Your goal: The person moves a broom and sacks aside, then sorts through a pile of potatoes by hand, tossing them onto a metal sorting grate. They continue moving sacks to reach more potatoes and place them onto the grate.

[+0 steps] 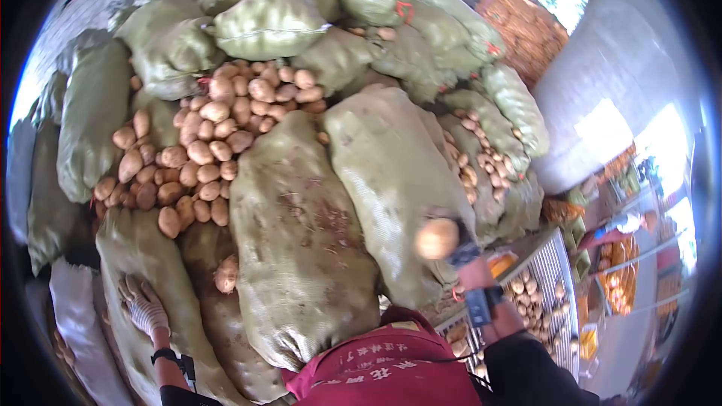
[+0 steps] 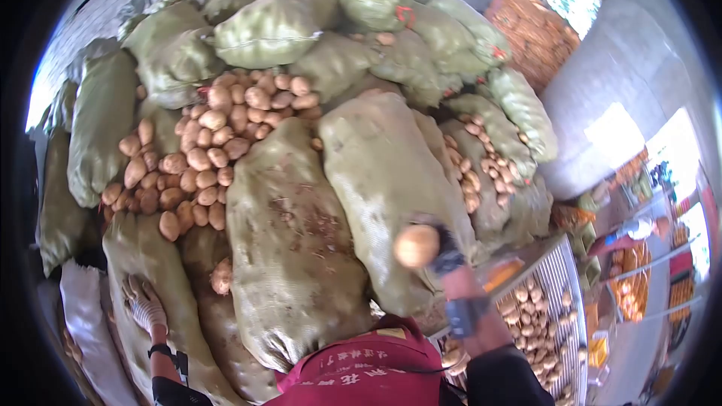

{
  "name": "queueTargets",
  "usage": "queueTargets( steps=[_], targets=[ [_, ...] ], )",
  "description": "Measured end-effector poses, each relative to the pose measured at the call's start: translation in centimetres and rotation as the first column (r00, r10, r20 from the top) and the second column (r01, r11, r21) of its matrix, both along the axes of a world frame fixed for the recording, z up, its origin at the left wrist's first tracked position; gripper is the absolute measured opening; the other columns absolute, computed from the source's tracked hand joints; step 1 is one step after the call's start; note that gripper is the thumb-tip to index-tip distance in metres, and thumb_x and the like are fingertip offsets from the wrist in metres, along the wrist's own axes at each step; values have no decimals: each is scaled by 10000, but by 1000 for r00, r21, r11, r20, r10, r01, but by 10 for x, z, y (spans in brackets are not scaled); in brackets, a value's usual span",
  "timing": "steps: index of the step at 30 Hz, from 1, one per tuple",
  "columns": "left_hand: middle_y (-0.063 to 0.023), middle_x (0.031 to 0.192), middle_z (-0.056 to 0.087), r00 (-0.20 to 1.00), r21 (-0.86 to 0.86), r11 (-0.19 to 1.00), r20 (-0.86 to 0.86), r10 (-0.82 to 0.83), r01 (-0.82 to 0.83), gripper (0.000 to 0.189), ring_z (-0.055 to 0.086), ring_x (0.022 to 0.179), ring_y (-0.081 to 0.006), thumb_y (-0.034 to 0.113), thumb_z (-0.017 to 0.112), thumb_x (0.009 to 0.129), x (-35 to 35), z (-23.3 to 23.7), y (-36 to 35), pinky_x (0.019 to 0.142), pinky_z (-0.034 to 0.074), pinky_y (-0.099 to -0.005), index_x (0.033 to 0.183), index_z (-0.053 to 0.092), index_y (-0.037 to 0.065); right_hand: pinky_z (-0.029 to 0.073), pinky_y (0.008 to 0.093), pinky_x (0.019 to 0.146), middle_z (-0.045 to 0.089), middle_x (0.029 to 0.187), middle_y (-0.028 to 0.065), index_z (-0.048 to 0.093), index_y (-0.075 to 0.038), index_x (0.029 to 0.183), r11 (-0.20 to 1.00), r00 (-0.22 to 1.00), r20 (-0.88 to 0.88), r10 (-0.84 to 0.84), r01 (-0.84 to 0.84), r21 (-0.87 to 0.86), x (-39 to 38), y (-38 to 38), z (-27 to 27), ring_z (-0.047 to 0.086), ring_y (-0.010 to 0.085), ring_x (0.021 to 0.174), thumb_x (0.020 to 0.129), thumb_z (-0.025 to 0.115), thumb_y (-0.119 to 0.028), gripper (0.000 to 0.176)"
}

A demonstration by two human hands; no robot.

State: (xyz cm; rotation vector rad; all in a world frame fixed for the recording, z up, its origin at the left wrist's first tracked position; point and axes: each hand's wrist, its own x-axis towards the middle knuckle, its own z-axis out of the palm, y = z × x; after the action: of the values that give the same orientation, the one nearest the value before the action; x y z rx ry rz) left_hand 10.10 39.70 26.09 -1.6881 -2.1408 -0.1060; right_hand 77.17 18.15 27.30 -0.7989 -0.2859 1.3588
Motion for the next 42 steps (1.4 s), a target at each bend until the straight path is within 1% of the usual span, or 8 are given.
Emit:
queueTargets(
  steps=[6,13,19,23,26,31,37,42],
  targets=[
    [-115,1586,348,995,-54,994,-36,93,-94,528,313,1466,-275,392,374,1045,-2,1,2,1186,250,-477,1509,387,142,563,354,839,662,1090,76,600,-37,1183,553,633,182,-752,757,-350,80,-387,-51,654,210,971,953,581,-210,288],
    [-155,1536,411,999,14,1000,-38,-2,2,507,347,1440,-295,384,388,1029,-2,0,0,1155,266,-467,1438,463,94,562,382,845,634,1167,86,577,-45,1227,49,374,512,-773,840,-540,119,-489,-51,637,234,1040,974,540,-235,318],
    [-172,1539,403,999,36,999,50,-1,-1,521,400,1404,-333,386,433,997,1,3,-2,1180,230,-485,1432,462,100,562,406,850,611,1233,94,557,-53,1265,856,695,653,-302,499,-135,89,-144,-9,623,253,1099,992,505,-256,344],
    [-195,1507,428,989,123,991,136,-61,45,508,380,1410,-362,346,482,965,3,5,-4,1179,235,-499,1396,500,79,557,246,768,625,1054,56,578,-44,1281,964,695,669,263,-168,-205,-151,112,60,654,141,892,967,607,-213,358],
    [-206,1501,431,983,119,993,180,-22,0,525,369,1416,-364,343,493,957,4,8,-6,1179,233,-507,1408,490,73,473,427,1023,625,1208,204,557,2,1289,762,-322,944,-66,-628,-161,-294,186,34,620,356,1107,793,804,-368,667],
    [-216,1515,404,974,86,996,227,-21,1,551,354,1425,-362,339,503,945,6,15,-8,1189,214,-506,1421,480,65,420,510,1058,468,1372,114,508,-168,1369,618,-824,556,109,-383,-687,-417,227,-27,421,357,1324,716,850,-329,754],
    [-217,1496,419,972,100,995,235,-4,-20,522,380,1399,-379,309,517,945,8,19,-7,1182,243,-494,1410,486,74,517,453,956,564,1276,155,559,-110,1256,541,-810,586,-33,-507,-671,-410,274,-23,562,364,1193,641,871,-327,722],
    [-222,1501,412,968,71,997,253,-1,-17,538,382,1396,-383,323,523,943,7,18,-8,1192,225,-494,1423,476,83,518,349,944,650,1177,213,495,-41,1329,758,-32,918,396,-552,-346,-401,356,-30,645,268,1071,740,843,-389,767]
  ],
)
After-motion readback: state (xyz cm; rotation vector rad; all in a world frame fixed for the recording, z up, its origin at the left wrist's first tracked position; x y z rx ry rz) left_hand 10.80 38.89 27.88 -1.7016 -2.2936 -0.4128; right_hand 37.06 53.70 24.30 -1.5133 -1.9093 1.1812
